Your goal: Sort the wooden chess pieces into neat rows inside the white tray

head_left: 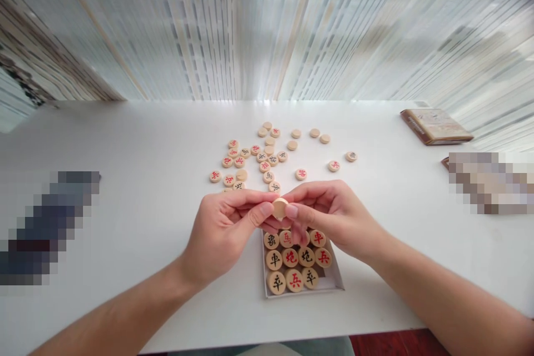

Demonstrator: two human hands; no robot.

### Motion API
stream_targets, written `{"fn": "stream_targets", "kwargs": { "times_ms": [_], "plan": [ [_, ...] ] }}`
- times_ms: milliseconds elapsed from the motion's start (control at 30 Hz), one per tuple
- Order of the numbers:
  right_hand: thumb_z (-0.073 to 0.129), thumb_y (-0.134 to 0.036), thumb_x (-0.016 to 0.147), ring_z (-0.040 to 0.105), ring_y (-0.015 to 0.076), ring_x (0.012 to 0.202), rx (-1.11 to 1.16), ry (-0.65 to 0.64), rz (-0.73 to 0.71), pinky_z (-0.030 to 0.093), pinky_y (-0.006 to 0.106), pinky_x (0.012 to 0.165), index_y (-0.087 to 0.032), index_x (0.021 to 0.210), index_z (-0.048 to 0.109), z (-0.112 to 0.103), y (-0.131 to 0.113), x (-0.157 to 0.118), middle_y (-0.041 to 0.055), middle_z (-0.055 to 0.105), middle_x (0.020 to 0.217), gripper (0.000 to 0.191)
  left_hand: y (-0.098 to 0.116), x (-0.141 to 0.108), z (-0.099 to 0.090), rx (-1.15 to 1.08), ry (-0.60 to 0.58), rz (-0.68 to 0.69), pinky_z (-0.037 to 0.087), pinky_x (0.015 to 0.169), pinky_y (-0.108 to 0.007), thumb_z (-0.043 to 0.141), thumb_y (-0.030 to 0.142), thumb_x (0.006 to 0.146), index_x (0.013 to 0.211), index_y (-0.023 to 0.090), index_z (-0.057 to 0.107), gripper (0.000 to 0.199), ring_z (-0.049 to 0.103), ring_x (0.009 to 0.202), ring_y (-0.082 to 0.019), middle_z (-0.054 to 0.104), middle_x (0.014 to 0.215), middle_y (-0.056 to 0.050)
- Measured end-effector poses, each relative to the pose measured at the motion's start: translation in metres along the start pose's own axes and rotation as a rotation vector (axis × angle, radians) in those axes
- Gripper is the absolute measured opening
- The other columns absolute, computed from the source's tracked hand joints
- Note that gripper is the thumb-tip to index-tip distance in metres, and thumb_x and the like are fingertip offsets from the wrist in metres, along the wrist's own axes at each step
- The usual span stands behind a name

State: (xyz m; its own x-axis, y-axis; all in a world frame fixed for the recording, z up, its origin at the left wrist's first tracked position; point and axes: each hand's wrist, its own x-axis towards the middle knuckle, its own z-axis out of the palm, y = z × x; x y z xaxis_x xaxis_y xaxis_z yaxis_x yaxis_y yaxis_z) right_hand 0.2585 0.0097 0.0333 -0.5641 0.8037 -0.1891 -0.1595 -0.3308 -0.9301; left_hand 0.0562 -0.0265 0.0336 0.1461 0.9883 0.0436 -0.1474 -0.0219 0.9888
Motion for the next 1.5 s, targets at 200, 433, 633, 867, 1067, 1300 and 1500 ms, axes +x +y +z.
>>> {"fn": "stream_targets", "kwargs": {
  "times_ms": [200, 433, 633, 867, 1067, 1300, 1500],
  "plan": [
    [0.099, -0.033, 0.074, 0.073, 0.0147, 0.054, 0.055, 0.003, 0.049, 0.060, 0.020, 0.048, -0.013, 0.094, 0.085, 0.0003, -0.0011, 0.0002, 0.0048, 0.078, 0.071, 0.031, 0.0008, 0.0010, -0.0006, -0.012, -0.019, -0.005, 0.074, 0.068, -0.029, 0.080, 0.026, 0.095, 0.102, 0.014, 0.086, 0.015, 0.083, 0.071, -0.022, 0.086, 0.084, -0.007],
    [0.099, -0.029, 0.073, 0.072, 0.0133, 0.053, -0.005, 0.046, -0.004, 0.059, 0.020, 0.050, -0.014, 0.092, 0.083, 0.0018, 0.0013, 0.0001, 0.0044, 0.078, 0.069, 0.029, -0.0028, -0.0005, 0.0008, 0.044, 0.057, -0.005, 0.073, 0.071, -0.026, 0.083, 0.024, 0.092, 0.100, 0.017, 0.087, 0.011, 0.083, 0.072, -0.020, 0.085, 0.081, -0.004],
    [0.104, -0.026, 0.062, 0.066, 0.0122, 0.051, -0.062, 0.097, -0.045, 0.058, 0.022, 0.050, -0.016, 0.081, 0.076, 0.0053, 0.0062, -0.0005, 0.0006, 0.073, 0.062, 0.036, -0.0023, -0.0022, 0.0024, 0.091, 0.053, -0.007, 0.073, 0.067, -0.029, 0.085, 0.028, 0.089, 0.097, 0.017, 0.087, 0.014, 0.083, 0.069, -0.023, 0.085, 0.081, -0.005],
    [0.103, -0.030, 0.066, 0.070, 0.0138, 0.054, -0.070, 0.097, -0.020, 0.059, 0.022, 0.050, -0.015, 0.084, 0.077, 0.0057, 0.0041, -0.0015, 0.0026, 0.075, 0.066, 0.035, -0.0025, -0.0014, 0.0024, 0.029, 0.032, -0.030, 0.072, 0.067, -0.025, 0.083, 0.024, 0.091, 0.098, 0.018, 0.087, 0.010, 0.083, 0.069, -0.020, 0.086, 0.082, -0.004],
    [0.097, -0.037, 0.076, 0.073, 0.0146, 0.054, -0.029, 0.052, 0.022, 0.060, 0.021, 0.049, -0.014, 0.089, 0.081, 0.0023, 0.0001, -0.0017, 0.0036, 0.077, 0.070, 0.031, -0.0011, 0.0004, 0.0020, -0.034, -0.002, -0.051, 0.071, 0.067, -0.021, 0.081, 0.022, 0.094, 0.097, 0.019, 0.088, 0.008, 0.082, 0.067, -0.017, 0.085, 0.079, -0.003],
    [0.102, -0.031, 0.069, 0.072, 0.0140, 0.053, 0.016, 0.027, 0.076, 0.059, 0.020, 0.050, -0.014, 0.083, 0.076, 0.0001, 0.0022, -0.0003, 0.0030, 0.077, 0.064, 0.034, -0.0022, 0.0004, 0.0033, -0.086, -0.018, -0.066, 0.070, 0.065, -0.019, 0.086, 0.020, 0.090, 0.097, 0.023, 0.089, 0.008, 0.082, 0.064, -0.015, 0.086, 0.081, -0.001],
    [0.101, -0.026, 0.069, 0.072, 0.0136, 0.053, 0.045, 0.019, 0.075, 0.060, 0.018, 0.050, -0.012, 0.082, 0.076, 0.0017, 0.0011, -0.0016, 0.0041, 0.077, 0.062, 0.032, -0.0030, -0.0011, 0.0025, -0.070, -0.016, -0.097, 0.070, 0.066, -0.018, 0.088, 0.023, 0.088, 0.097, 0.023, 0.089, 0.009, 0.081, 0.065, -0.014, 0.085, 0.077, -0.001]
  ]
}}
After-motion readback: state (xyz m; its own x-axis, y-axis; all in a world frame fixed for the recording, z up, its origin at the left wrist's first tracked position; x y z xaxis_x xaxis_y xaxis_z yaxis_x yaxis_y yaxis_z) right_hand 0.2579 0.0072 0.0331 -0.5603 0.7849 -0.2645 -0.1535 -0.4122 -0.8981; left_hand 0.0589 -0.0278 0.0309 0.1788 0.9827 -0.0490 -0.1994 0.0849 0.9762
